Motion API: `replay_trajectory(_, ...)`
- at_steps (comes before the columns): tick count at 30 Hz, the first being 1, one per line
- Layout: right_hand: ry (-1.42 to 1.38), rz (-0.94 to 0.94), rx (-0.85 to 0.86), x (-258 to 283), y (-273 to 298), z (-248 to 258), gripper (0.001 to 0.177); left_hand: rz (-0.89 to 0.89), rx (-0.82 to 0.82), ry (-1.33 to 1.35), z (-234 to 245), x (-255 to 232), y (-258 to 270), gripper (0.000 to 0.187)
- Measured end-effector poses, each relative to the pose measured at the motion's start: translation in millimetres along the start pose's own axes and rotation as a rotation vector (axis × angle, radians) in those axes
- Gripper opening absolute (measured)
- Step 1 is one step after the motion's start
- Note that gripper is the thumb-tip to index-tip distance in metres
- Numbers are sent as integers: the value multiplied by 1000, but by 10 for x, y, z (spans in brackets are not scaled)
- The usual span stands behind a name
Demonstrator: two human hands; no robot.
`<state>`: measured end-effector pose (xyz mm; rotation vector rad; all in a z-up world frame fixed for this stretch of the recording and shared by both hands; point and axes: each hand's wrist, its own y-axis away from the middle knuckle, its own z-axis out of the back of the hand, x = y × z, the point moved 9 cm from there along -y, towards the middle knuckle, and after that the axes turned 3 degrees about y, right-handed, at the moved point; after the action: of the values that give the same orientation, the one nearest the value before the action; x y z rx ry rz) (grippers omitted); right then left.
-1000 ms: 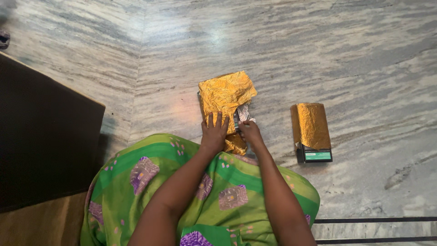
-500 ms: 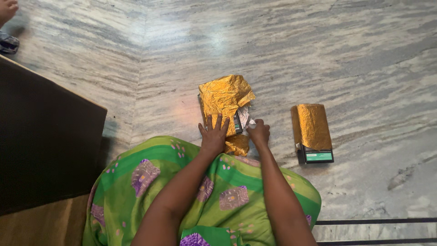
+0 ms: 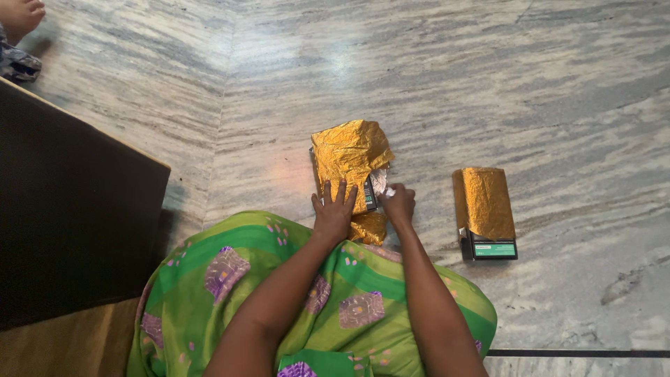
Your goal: The person sits on the floor and wraps a small rectangular box with gold foil. They smooth the foil over the box, fold the edges, and adjust the covering to fit the box shape. A second wrapped box is visible nearby.
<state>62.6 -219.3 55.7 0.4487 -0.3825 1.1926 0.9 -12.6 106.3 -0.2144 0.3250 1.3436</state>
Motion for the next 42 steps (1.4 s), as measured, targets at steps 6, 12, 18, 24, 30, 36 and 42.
replay_trajectory(6,31,29,158,69,10,-245,27,9,63,0,3,-4,6,84)
replay_trajectory(12,-341,-54,182,-175,-68,-530,21,-12,-9,8,67,-21,12,87)
replay_trajectory(18,-524,-90,186,-71,26,-513,25,16,30,131,84,-11,3,89)
replay_trajectory(24,-383,-8,167,165,139,-418,45,-118,-126,95,136,-40,0,88)
replay_trajectory(30,-563,-32,175,159,133,-451,40,-90,-96,219,126,36,-37,82)
replay_trajectory(36,-826,-147,297,213,156,-497,34,-24,86,235,303,25,-19,100)
replay_trajectory(42,-823,-190,395,518,297,-288,32,10,88,95,413,-2,-17,100)
